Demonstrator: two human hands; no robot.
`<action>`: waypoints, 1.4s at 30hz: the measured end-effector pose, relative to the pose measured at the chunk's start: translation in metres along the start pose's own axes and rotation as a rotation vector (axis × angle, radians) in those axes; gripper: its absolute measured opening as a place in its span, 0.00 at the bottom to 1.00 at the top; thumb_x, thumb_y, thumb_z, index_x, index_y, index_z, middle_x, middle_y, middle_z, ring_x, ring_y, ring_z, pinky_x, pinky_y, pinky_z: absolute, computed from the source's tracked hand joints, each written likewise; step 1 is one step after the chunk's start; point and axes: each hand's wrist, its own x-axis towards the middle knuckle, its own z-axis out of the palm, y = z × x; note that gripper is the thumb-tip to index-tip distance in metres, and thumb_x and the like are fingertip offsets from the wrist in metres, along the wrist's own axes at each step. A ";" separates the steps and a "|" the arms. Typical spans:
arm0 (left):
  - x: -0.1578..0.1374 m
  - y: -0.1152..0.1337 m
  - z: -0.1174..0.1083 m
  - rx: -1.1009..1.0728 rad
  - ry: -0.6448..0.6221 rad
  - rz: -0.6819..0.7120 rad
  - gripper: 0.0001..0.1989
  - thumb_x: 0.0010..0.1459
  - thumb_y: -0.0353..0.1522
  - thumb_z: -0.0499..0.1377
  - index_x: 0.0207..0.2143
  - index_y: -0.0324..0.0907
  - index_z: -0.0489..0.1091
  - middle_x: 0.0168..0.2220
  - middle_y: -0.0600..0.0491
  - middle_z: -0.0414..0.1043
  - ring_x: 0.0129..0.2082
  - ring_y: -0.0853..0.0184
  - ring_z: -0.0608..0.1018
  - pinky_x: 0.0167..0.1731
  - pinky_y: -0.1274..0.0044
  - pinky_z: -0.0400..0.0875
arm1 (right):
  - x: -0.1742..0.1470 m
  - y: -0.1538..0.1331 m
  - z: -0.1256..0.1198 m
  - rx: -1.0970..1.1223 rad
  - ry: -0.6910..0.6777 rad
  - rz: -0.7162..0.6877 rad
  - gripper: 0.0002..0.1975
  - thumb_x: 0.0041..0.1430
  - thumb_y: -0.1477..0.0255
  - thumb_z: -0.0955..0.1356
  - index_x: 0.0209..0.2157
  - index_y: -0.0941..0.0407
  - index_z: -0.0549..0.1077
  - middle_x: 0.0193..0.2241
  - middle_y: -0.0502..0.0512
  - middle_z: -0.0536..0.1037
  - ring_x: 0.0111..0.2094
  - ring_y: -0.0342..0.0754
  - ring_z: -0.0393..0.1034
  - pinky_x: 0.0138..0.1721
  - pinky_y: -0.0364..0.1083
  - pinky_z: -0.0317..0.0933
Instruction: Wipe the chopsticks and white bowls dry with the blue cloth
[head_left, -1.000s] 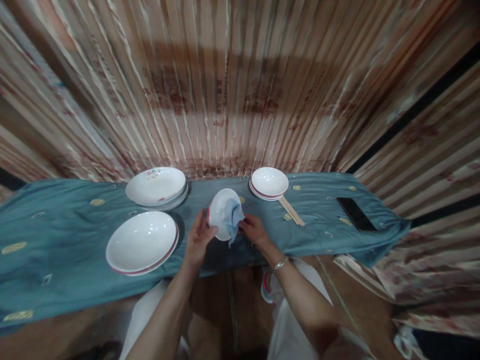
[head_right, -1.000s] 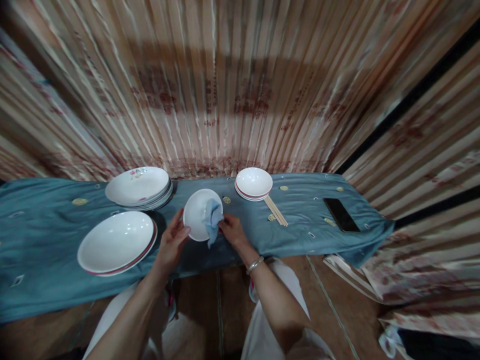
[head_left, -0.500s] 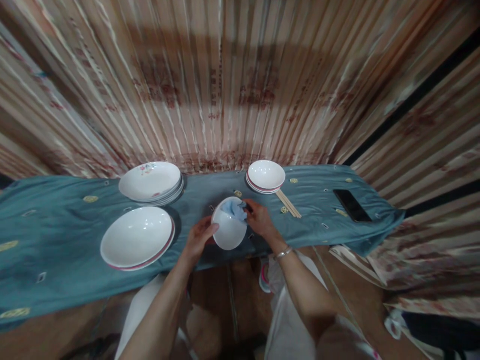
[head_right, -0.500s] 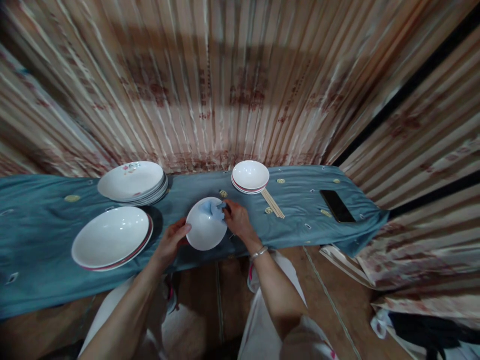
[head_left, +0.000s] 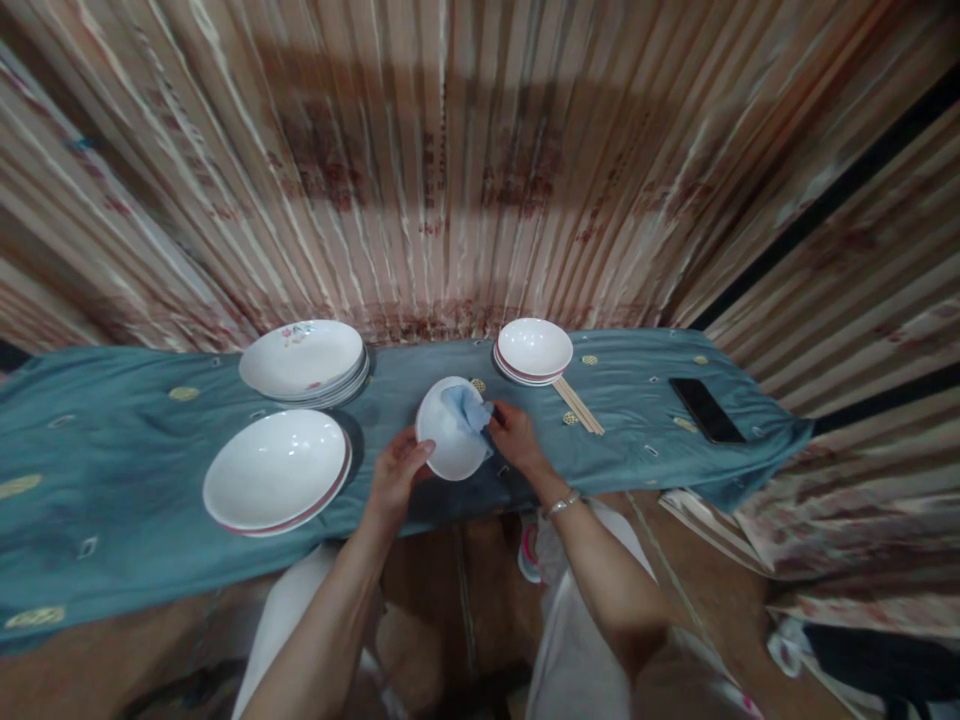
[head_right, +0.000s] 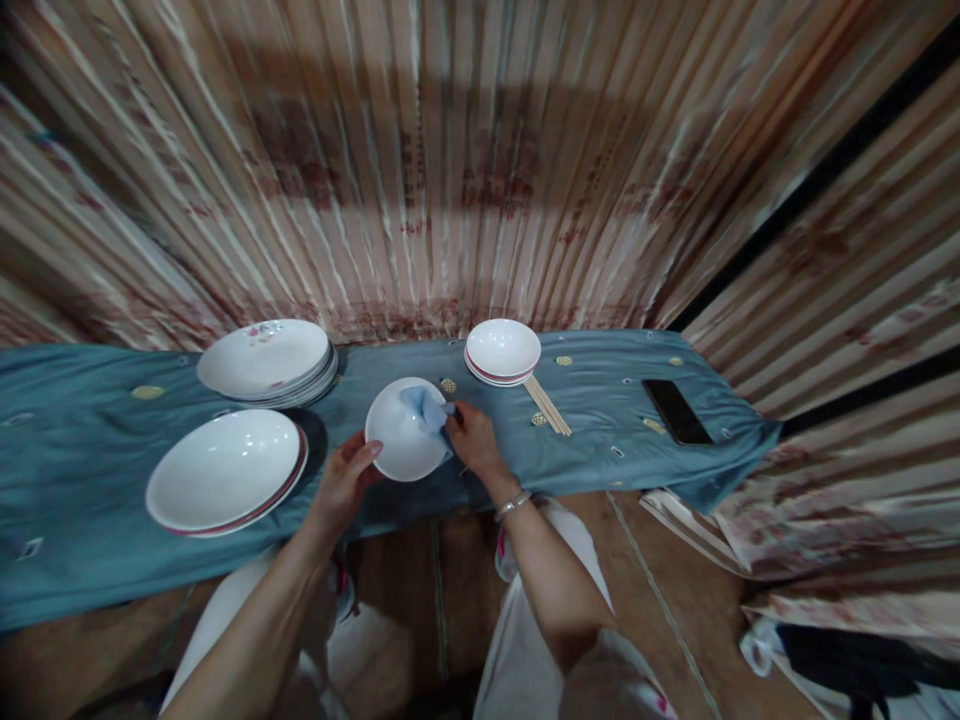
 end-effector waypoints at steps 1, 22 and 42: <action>0.001 0.000 -0.001 -0.010 0.008 0.002 0.29 0.30 0.43 0.72 0.35 0.35 0.74 0.34 0.46 0.77 0.33 0.57 0.78 0.29 0.71 0.73 | -0.001 -0.001 0.001 -0.002 -0.009 0.022 0.07 0.55 0.71 0.64 0.30 0.56 0.73 0.23 0.49 0.73 0.25 0.44 0.64 0.28 0.41 0.55; 0.004 0.003 -0.001 -0.085 0.081 0.097 0.31 0.32 0.39 0.72 0.41 0.40 0.70 0.41 0.48 0.77 0.38 0.61 0.78 0.31 0.76 0.71 | -0.029 -0.023 0.030 0.642 -0.333 0.398 0.11 0.50 0.65 0.67 0.21 0.57 0.68 0.15 0.44 0.68 0.18 0.40 0.63 0.22 0.40 0.61; 0.007 -0.002 0.002 -0.065 0.076 0.115 0.31 0.32 0.38 0.73 0.41 0.41 0.70 0.43 0.48 0.77 0.42 0.59 0.77 0.35 0.74 0.72 | -0.022 -0.045 -0.010 -0.433 -0.035 -0.398 0.10 0.64 0.74 0.61 0.40 0.58 0.73 0.40 0.64 0.75 0.43 0.55 0.65 0.47 0.52 0.60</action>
